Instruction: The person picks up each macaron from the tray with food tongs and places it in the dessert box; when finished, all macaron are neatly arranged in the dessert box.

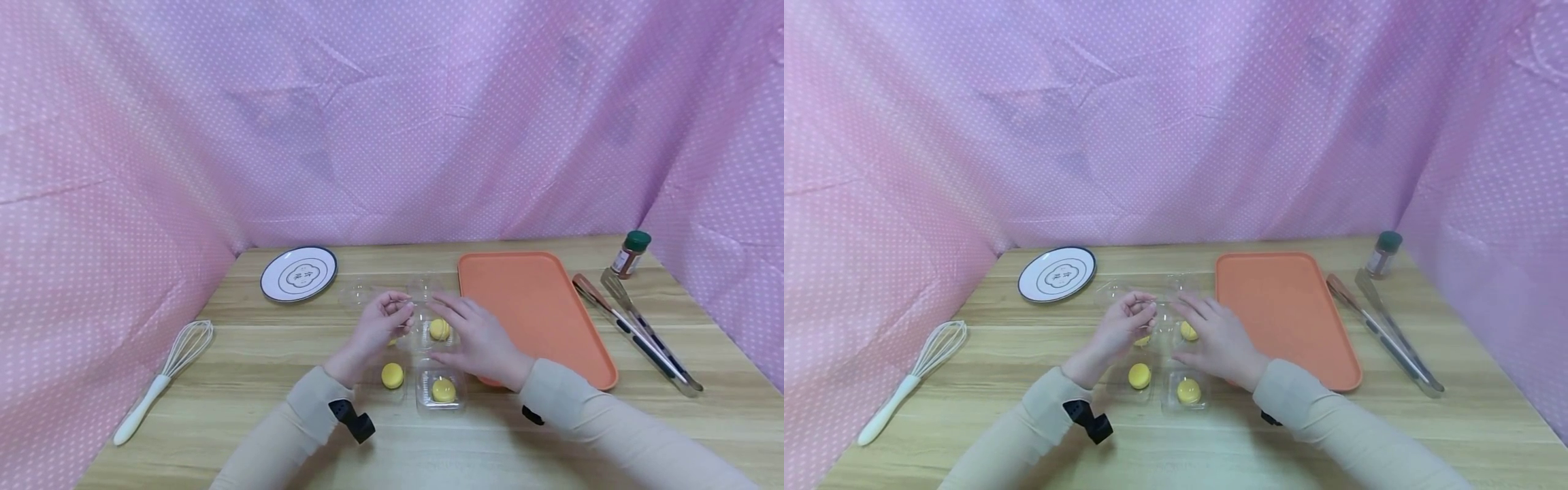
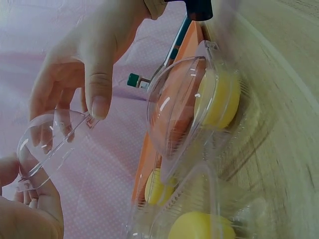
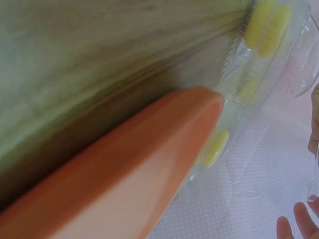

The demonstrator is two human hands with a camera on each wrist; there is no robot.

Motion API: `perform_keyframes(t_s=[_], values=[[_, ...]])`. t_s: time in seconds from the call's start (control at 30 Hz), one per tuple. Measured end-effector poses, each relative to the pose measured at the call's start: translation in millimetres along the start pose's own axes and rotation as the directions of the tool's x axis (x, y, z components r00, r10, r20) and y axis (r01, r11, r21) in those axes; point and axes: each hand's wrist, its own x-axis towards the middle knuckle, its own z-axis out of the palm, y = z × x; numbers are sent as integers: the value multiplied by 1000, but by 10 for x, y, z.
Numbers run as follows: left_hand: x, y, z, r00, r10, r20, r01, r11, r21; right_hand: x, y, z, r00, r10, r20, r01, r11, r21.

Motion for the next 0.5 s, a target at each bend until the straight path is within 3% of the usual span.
perform_keyframes(t_s=[0.3, 0.43, 0.5], values=[[-15, -21, -33, 1000, 2, 16, -3, 999, 42, 2, 4, 14, 999, -51, -16, 50, 999, -14], [-19, -43, -92, 998, 31, 61, -40, 988, 152, -6, 0, 0, 1000, -27, 6, 27, 1000, -11], [-30, -52, -129, 993, 60, 106, -85, 965, 248, -11, 4, -2, 1000, -12, 15, 13, 1000, -14]])
